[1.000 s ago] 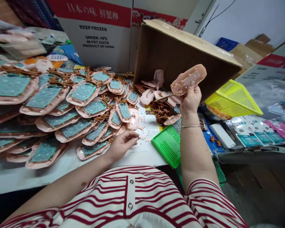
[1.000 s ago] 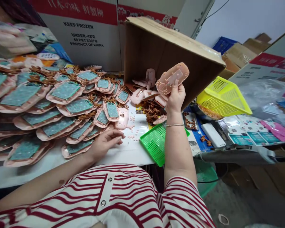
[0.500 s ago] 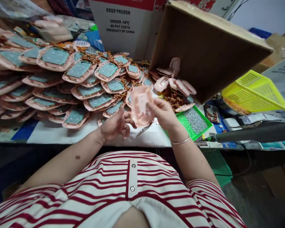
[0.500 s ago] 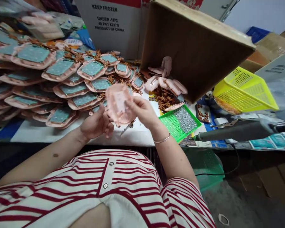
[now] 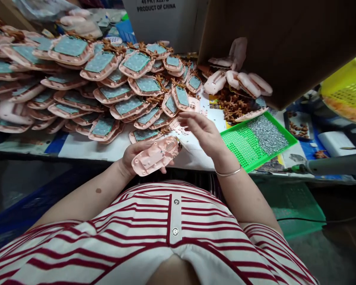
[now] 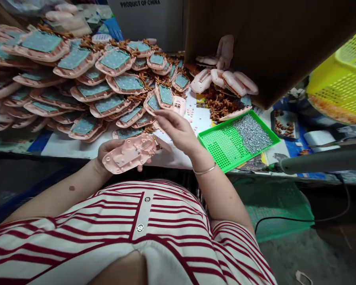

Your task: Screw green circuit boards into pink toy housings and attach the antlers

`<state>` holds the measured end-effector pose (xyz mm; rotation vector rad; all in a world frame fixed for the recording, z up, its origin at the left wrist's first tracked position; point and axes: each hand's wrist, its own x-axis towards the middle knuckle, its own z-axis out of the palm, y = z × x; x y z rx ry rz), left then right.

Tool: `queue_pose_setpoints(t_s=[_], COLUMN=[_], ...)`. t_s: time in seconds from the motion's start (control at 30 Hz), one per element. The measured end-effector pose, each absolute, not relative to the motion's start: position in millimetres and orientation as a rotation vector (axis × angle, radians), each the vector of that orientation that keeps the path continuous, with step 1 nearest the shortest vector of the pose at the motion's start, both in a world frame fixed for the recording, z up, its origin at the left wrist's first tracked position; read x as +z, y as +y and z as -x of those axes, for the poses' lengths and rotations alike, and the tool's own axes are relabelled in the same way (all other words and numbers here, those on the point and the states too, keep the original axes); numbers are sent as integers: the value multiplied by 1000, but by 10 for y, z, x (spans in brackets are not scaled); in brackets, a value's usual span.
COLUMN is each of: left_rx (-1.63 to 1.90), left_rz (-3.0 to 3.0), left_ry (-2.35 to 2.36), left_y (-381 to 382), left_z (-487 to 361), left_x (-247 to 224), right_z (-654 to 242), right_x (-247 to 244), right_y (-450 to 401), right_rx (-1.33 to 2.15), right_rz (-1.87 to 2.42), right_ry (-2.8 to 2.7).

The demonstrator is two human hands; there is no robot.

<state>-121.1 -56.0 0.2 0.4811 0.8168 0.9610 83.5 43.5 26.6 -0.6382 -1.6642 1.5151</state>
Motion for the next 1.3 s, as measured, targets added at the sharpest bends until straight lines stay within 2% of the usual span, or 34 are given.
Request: queue_pose_setpoints(t_s=[0.2, 0.37, 0.5, 0.63, 0.83, 1.13, 1.23, 1.3], left_rx=[878, 826, 846, 1133, 1535, 1490, 1407, 1353], left_rz=[-640, -805, -1012, -1020, -616, -353, -300, -268], left_ry=[573, 495, 663, 698, 667, 730, 732, 700], left_y=[-524, -426, -361, -325, -266, -266, -329, -383], left_z=[1376, 1459, 1624, 1629, 1250, 982, 869, 783], left_x=[12, 173, 284, 254, 140, 154, 134, 118], right_z=[-896, -796, -887, -964, -921, -970, -1035, -1055], right_x=[-165, -201, -176, -116, -57, 11, 146, 207], right_y=[351, 246, 206, 168, 54, -60, -32, 2], right_rx=[1950, 2328, 2423, 2354, 2146, 1862, 1637, 1324], right_rz=[854, 755, 716, 655, 733, 804, 745, 708], right_ry=[-1355, -1262, -1197, -1114, -1144, -1196, -1489, -1782])
